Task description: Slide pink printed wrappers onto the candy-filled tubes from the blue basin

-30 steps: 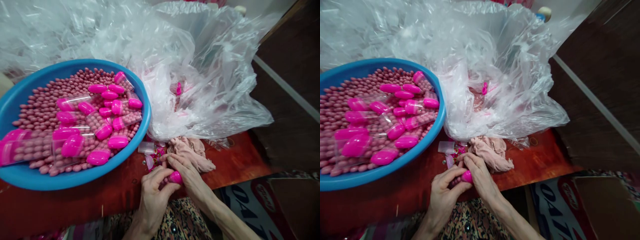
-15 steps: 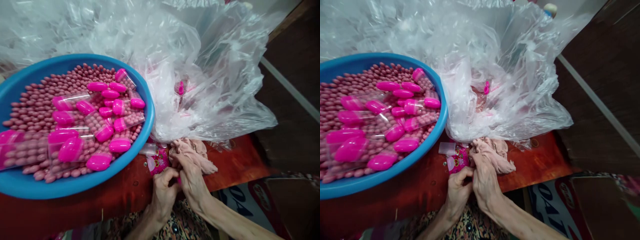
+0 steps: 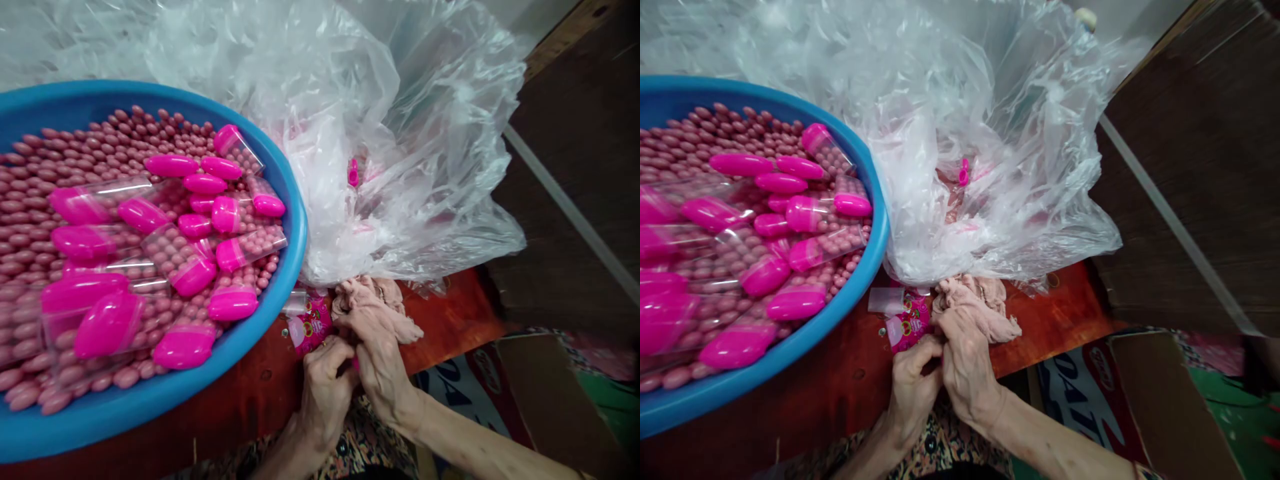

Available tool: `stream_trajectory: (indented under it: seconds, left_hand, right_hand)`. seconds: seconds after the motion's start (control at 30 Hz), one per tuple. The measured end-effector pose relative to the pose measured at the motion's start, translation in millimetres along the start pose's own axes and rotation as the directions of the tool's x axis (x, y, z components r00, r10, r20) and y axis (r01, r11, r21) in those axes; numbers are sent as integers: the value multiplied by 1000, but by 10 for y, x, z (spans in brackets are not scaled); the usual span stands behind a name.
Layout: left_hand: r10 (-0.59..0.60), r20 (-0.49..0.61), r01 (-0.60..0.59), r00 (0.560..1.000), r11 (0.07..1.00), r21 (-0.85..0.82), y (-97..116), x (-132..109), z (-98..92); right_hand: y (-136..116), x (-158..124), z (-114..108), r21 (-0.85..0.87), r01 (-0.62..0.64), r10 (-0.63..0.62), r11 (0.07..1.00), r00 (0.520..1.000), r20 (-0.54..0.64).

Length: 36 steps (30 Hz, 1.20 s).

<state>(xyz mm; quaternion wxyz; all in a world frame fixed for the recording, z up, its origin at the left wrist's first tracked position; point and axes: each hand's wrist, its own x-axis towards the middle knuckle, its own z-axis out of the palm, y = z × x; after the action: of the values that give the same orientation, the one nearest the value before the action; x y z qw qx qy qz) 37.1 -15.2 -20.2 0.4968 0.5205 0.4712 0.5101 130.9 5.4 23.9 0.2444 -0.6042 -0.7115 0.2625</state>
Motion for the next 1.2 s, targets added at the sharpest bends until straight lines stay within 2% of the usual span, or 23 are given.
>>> stream_trajectory:
  seconds: [0.23,0.43,0.6,0.8,0.9,0.97,1.1,1.2]
  left_hand:
    - [-60,43,61,997,998,-5,44,6,-11]
    - [-79,54,79,995,997,6,30,-20,7]
    - [-115,40,116,993,993,-31,29,-13,5]
    - [-225,65,231,972,969,-92,23,4,17]
    - [-313,115,327,943,934,-143,89,22,-27]
    - [-376,139,397,916,899,-183,159,38,-85]
    - [-459,157,485,874,835,-260,312,80,-214]
    - [-539,156,555,828,746,-368,410,109,-264]
  right_hand:
    - [97,83,-94,77,-154,137,985,973,187]
    - [98,119,7,3,-161,158,987,968,194]
    - [21,141,-14,-51,-146,153,988,969,193]
    - [-5,170,12,-43,-179,182,983,979,88]
    - [-23,192,-40,-2,-180,180,984,983,46]
    - [-10,155,-138,-7,-172,172,985,985,-26]
    - [175,-47,-326,-141,-178,135,974,953,-271]
    - [419,-152,-266,-262,-154,75,953,954,-290]
